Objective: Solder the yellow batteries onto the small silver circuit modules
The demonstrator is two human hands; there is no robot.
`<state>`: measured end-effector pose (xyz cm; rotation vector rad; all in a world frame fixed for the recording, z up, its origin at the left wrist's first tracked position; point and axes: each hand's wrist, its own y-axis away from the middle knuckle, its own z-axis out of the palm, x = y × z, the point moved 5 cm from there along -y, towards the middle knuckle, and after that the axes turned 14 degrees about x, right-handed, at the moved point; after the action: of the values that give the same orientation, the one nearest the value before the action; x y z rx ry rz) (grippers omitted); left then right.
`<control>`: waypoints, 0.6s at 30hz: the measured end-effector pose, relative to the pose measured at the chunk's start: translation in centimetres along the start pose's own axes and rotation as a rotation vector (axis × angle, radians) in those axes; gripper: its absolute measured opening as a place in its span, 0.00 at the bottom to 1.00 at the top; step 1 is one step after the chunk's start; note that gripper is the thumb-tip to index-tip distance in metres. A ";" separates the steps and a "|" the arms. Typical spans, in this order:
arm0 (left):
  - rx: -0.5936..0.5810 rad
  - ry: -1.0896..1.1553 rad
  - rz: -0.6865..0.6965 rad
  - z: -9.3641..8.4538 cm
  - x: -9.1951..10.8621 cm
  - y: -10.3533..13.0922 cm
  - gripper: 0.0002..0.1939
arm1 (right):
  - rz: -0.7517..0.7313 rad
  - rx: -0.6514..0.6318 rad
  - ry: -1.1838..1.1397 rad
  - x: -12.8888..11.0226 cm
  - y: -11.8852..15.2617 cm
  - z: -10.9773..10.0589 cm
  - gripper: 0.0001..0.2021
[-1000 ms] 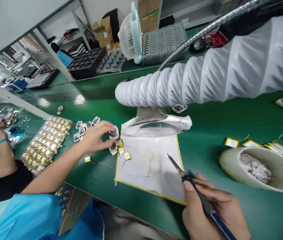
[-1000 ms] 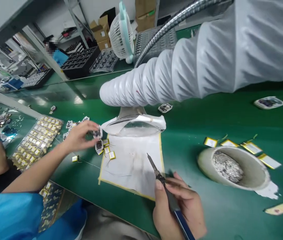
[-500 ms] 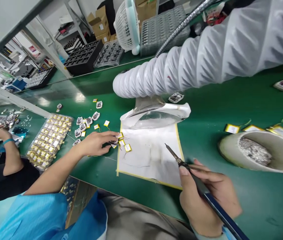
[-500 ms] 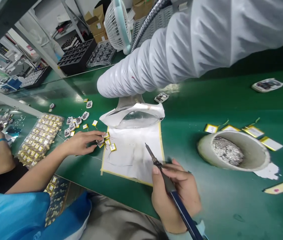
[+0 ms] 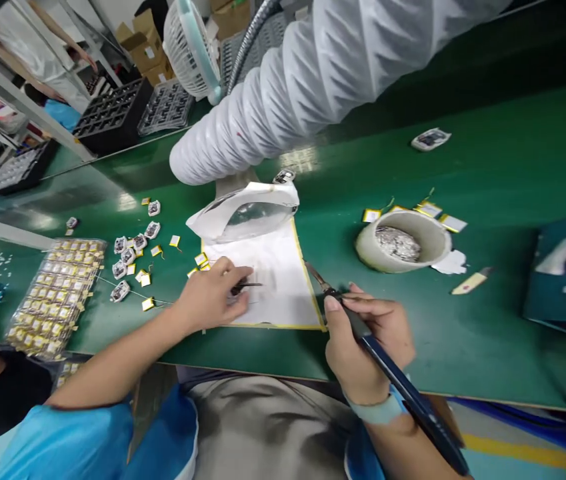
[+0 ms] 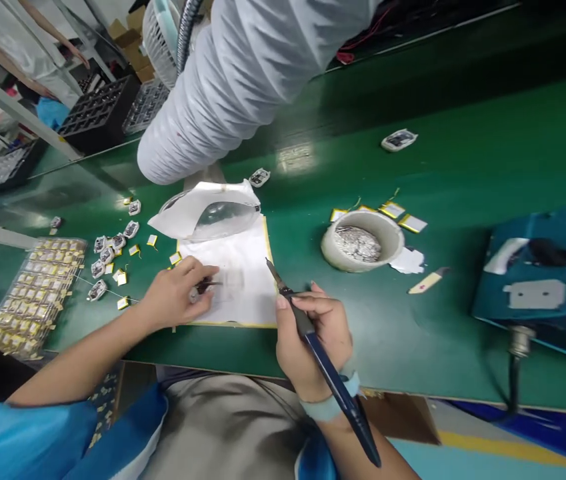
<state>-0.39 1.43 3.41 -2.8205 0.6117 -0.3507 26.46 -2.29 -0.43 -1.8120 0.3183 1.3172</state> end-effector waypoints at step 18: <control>-0.001 0.288 0.111 -0.5 0.7 -0.2 0.27 | -0.083 0.250 -0.067 0.8 -3.8 -4.5 0.15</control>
<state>0.18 1.20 4.12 -2.7433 0.8209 -0.7423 32.18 -3.16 1.14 -1.5527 0.3508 1.2203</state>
